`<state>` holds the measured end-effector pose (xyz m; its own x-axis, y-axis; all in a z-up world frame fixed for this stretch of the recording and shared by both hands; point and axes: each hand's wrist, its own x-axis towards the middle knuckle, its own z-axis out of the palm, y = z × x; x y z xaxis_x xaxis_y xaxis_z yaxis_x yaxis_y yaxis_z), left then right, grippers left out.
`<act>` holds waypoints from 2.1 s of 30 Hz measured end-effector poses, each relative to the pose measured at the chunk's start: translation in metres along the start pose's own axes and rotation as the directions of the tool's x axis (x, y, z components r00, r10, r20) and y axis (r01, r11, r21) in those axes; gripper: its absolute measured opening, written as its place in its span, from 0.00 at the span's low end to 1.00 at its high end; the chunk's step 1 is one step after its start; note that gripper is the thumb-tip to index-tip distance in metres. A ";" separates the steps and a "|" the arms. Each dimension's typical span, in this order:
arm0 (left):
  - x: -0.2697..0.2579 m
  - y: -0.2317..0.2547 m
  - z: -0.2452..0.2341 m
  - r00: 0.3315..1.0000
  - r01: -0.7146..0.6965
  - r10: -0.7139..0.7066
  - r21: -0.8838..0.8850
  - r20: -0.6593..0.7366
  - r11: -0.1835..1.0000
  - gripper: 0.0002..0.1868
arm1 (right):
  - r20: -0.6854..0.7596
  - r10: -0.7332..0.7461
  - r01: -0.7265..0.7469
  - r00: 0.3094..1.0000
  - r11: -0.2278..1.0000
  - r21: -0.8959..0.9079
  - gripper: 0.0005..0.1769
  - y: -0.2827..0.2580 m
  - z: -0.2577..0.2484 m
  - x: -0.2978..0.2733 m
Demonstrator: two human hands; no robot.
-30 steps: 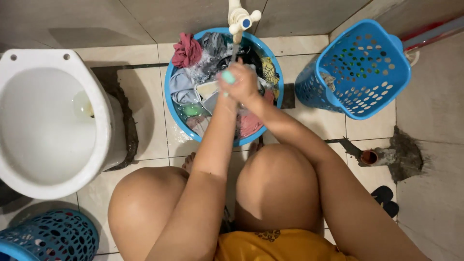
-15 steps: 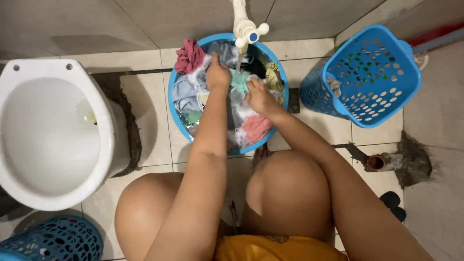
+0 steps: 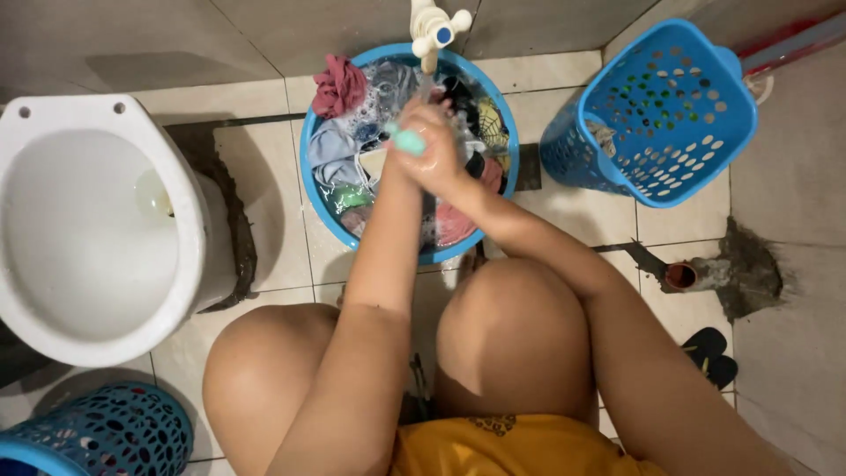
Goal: The person transfers clothes from a basket into a basin of water and washes them by hand. They scrub the garments under a running faucet and place the washed items back into the basket.
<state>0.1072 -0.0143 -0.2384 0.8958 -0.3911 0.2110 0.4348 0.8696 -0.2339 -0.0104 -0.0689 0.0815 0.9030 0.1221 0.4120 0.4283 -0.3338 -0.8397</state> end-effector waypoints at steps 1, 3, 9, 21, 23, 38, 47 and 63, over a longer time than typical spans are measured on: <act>0.005 -0.009 0.038 0.970 0.115 -0.082 0.134 -0.228 0.984 0.16 | 0.019 -0.122 0.123 0.992 0.991 -0.055 0.16 -0.018 -0.001 0.003; 0.000 -0.032 0.102 0.883 0.249 -0.122 0.233 -0.453 0.940 0.11 | 0.047 -0.241 0.245 0.969 0.963 -0.109 0.16 -0.032 -0.003 0.008; -0.035 0.001 0.032 0.850 0.070 0.132 0.359 -0.509 0.931 0.15 | -0.006 -0.152 0.145 0.988 0.953 -0.268 0.15 0.072 -0.010 0.006; -0.050 -0.052 0.159 0.846 0.455 0.522 0.364 0.108 -0.812 0.16 | 0.276 0.149 0.029 0.949 0.835 -0.549 0.27 0.162 -0.008 -0.059; -0.056 -0.048 0.139 0.900 0.435 0.417 0.308 -0.125 -0.846 0.18 | 0.334 0.451 -0.149 0.828 0.750 -0.645 0.13 0.207 0.000 -0.068; 0.000 -0.021 0.192 0.790 0.427 -0.155 0.352 -0.593 0.833 0.22 | 0.635 0.505 -0.737 0.585 0.005 0.675 0.20 0.086 -0.041 0.004; 0.006 -0.084 0.257 0.947 0.312 0.075 0.950 -0.311 -0.008 0.13 | 0.788 0.411 -0.889 0.458 0.194 0.415 0.24 0.118 -0.063 -0.003; 0.005 -0.110 0.246 0.800 0.420 0.599 0.684 0.030 -0.597 0.01 | 0.287 0.376 -0.287 0.881 0.908 -0.306 0.18 0.098 -0.030 -0.028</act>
<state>0.0409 -0.0372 0.0220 0.9745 0.2169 0.0576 0.0543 -0.4771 0.8772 0.0047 -0.1331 -0.0016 0.9665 0.2507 -0.0543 0.1186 -0.6243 -0.7721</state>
